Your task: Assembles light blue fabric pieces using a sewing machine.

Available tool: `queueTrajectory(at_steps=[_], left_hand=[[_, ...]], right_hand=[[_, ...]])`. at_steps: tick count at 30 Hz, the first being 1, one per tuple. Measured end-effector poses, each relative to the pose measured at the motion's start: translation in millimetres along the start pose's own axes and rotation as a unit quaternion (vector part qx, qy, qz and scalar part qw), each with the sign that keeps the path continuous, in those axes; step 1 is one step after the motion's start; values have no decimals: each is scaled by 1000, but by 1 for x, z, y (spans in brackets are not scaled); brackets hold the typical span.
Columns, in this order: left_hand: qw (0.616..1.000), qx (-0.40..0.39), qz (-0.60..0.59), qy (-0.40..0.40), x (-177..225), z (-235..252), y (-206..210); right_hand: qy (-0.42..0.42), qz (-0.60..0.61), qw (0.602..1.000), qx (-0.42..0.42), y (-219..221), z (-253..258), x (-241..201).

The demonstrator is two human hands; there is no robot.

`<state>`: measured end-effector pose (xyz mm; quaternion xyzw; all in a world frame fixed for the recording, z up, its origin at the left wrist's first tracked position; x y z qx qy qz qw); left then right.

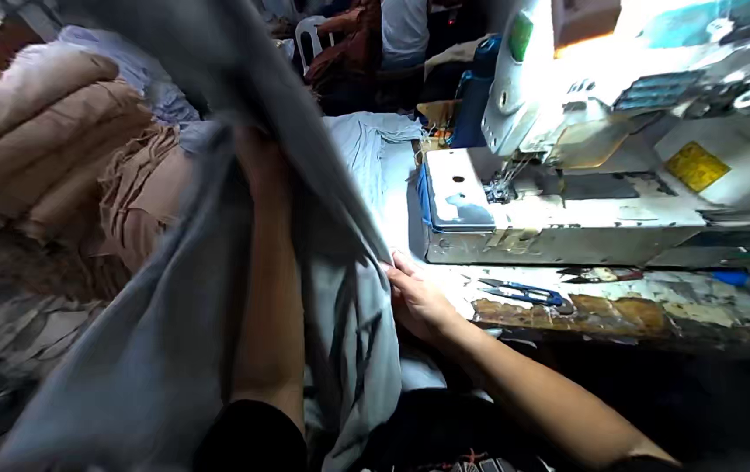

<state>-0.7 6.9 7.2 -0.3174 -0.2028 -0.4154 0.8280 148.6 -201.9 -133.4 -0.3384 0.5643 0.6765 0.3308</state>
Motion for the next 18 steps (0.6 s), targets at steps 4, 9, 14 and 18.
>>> queueTrajectory(at_steps=[4, 9, 14, 18], left_hand=[[977, -201, -24, -66, 7, -138, 0], [800, -497, 225, -251, 21, -241, -57], [884, -217, 304, -281, -15, -188, -122], [990, -7, 95, -107, -65, -159, -145]], right_hand=[[54, -122, 991, 26, -29, 10, 13], [38, -283, 958, 12, -41, 5, 7], [-151, -521, 839, 48, -43, 7, 4], [-35, -569, 821, -19, -39, 11, 5]])
Point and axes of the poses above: each hand's wrist, its own z-axis towards the middle knuckle, its own y-axis out of the palm, x = y × z, the point moved 1 cm from there along z, towards the middle knuckle, and after that the axes turned 5 degrees about z, right-handed, at the moved point
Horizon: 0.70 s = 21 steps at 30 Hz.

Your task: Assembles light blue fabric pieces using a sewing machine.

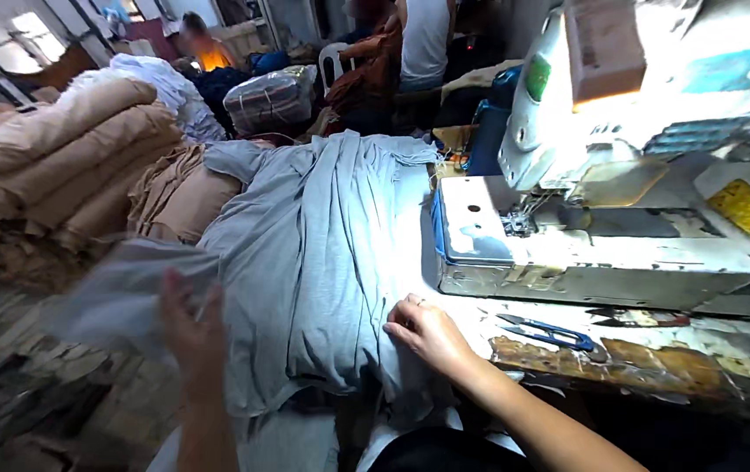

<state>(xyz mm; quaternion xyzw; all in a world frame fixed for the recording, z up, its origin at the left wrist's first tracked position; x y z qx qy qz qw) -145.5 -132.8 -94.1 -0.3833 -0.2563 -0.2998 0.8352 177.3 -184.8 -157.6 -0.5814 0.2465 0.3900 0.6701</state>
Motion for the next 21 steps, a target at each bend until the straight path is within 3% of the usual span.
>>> queueTrajectory(at_steps=[2, 3, 4, 6, 8, 12, 15, 18, 20, 21], left_hand=[[994, -97, 48, -1, 11, -22, 17], [987, -144, 75, -13, 15, -31, 27], [982, -164, 95, -23, 16, -35, 35], [981, -149, 120, -27, 13, -36, 45], [988, -115, 100, -12, 8, -33, 45], [995, 23, 43, 86, 15, -5, 8], [981, 105, 93, 131, 15, 34, 5], [990, 45, 71, 117, 22, 44, 33], [988, -20, -83, 131, 65, 7, 60], [969, -85, -182, 140, 89, -25, 79]], right_hand=[[-28, 73, 997, 9, 1, 1, 1], [-47, 167, 985, 22, -1, 1, 1], [-56, 294, 954, 30, -5, 1, -3], [-18, 524, 850, 49, -16, 2, -18], [25, 622, 780, 64, -32, -1, -24], [125, 542, 831, -34, -46, -23, -16], [165, 481, 861, 4, -44, -43, -3], [72, 482, 869, 86, -59, -58, 7], [-20, 429, 893, 134, -82, -68, 9], [-35, 358, 920, 156, -91, -75, 12]])
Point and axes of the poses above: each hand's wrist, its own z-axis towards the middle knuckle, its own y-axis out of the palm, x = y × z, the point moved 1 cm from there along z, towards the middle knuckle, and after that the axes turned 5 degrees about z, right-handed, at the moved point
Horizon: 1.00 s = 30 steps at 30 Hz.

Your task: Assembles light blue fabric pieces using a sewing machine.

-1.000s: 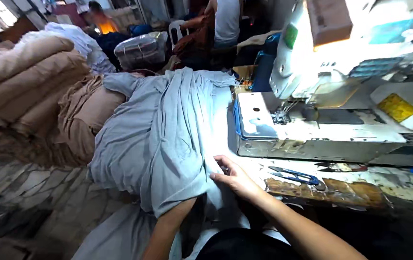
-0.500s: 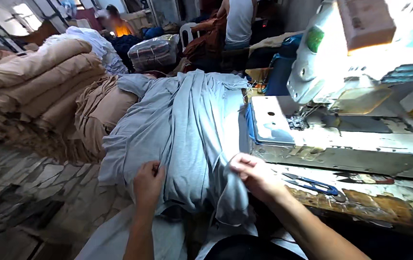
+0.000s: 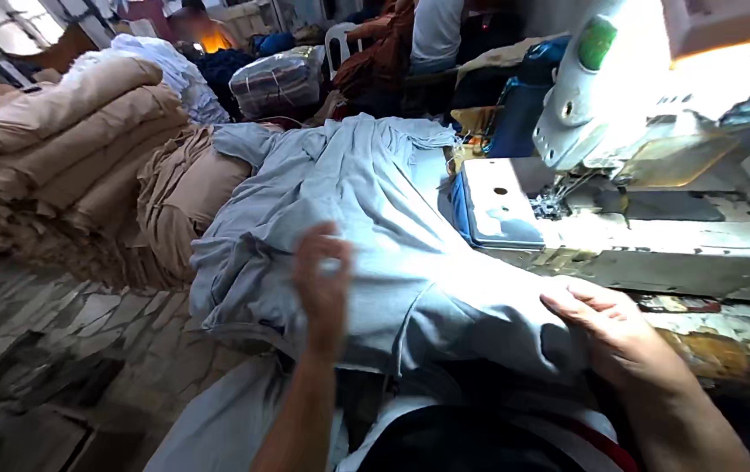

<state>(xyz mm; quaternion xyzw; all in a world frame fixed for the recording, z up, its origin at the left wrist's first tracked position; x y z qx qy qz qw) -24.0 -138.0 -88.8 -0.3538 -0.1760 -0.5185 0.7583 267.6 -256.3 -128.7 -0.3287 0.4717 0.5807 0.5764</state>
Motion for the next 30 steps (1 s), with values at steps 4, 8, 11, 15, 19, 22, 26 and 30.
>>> queueTrajectory(at_steps=[4, 8, 11, 15, 19, 22, 26, 30], left_hand=[[928, -323, -151, 112, 67, -50, 104], [896, -363, -159, 200, 93, -53, 123], [892, -350, -195, 210, 106, -56, 134], [889, -353, -179, 229, 123, -54, 151], [887, -371, -158, 226, 134, -52, 168], [889, -389, -149, 192, 137, -49, 175], [892, -376, -166, 188, 119, -50, 196], [896, -390, -197, 78, 107, -51, 192]], right_hand=[[-46, -230, 972, -14, -25, -21, 3], [-100, -103, 988, -57, -45, -48, -4], [-43, -33, 996, -76, -61, -68, -3], [25, -47, 997, -57, -76, -92, -1], [-3, -94, 995, -29, -89, -100, 8], [-17, -150, 989, 14, -87, -105, 14], [72, -103, 991, 39, -76, -102, 15], [84, 26, 995, 46, -65, -97, 25]])
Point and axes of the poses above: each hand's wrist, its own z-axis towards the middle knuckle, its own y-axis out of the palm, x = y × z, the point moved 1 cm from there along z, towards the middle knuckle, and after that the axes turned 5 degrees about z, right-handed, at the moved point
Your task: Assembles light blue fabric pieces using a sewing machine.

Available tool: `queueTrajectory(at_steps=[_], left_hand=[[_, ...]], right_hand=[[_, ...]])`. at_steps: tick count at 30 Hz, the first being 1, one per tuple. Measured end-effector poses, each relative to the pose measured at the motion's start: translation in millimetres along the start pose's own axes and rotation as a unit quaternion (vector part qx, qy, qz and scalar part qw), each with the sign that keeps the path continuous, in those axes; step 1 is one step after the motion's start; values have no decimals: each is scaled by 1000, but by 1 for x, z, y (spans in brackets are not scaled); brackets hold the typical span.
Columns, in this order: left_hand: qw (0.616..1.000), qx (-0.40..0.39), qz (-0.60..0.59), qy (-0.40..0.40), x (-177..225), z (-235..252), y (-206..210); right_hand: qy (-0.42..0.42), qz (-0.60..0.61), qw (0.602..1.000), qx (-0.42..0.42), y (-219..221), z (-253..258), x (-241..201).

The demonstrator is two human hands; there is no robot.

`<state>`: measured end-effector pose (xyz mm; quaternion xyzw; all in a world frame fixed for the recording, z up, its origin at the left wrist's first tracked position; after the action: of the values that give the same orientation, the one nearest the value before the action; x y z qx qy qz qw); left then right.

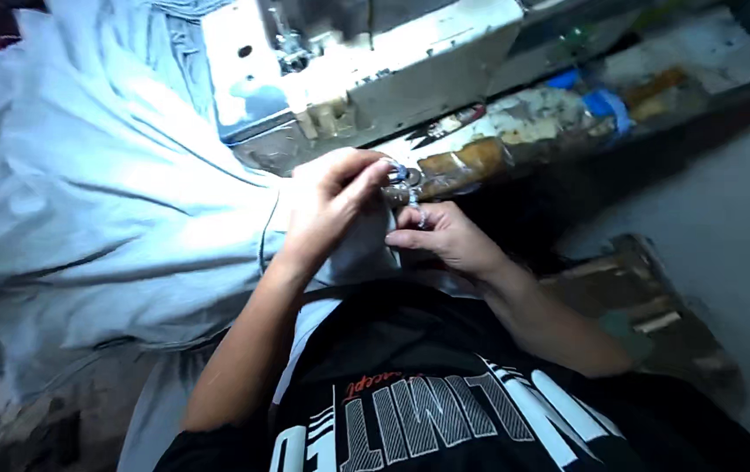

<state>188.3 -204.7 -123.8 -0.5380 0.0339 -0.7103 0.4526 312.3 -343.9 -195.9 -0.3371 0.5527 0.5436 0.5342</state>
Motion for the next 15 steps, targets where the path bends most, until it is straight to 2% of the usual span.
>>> queueTrajectory(at_steps=[4, 6, 8, 9, 11, 12, 13, 15], left_hand=[[995, 42, -85, -10, 14, -1, -20], [993, 63, -98, -2, 20, 0, -30], [991, 84, -101, 14, 29, 0, -37], [992, 89, -91, 24, 35, 0, -40], [995, 88, -39, 40, 44, 1, -45], [996, 79, -9, 40, 47, 2, -45], [997, 65, 16, 38, 49, 4, -43], [998, 32, 40, 47, 53, 9, -39]], right_hand=[[26, 102, 994, -17, 3, 2, 2], [23, 90, 996, -9, 6, 1, 1], [-29, -29, 999, 26, 6, -1, -1], [-83, -137, 985, 63, 5, -1, -3], [-211, -364, 898, 128, -1, 10, -6], [-239, -444, 854, 127, -4, 19, -8], [-238, -494, 831, 91, -4, 30, -9], [-205, -550, 810, -7, -1, 52, -4]])
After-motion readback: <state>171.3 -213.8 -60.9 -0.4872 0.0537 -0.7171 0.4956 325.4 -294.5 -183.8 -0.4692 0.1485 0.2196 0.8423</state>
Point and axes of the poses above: each hand's wrist, its own z-axis towards the middle knuckle, its own y-axis out of the palm, x = y × z, the point moved 1 cm from there along z, towards the middle knuckle, and after that the axes turned 5 degrees about z, right-handed, at the moved point
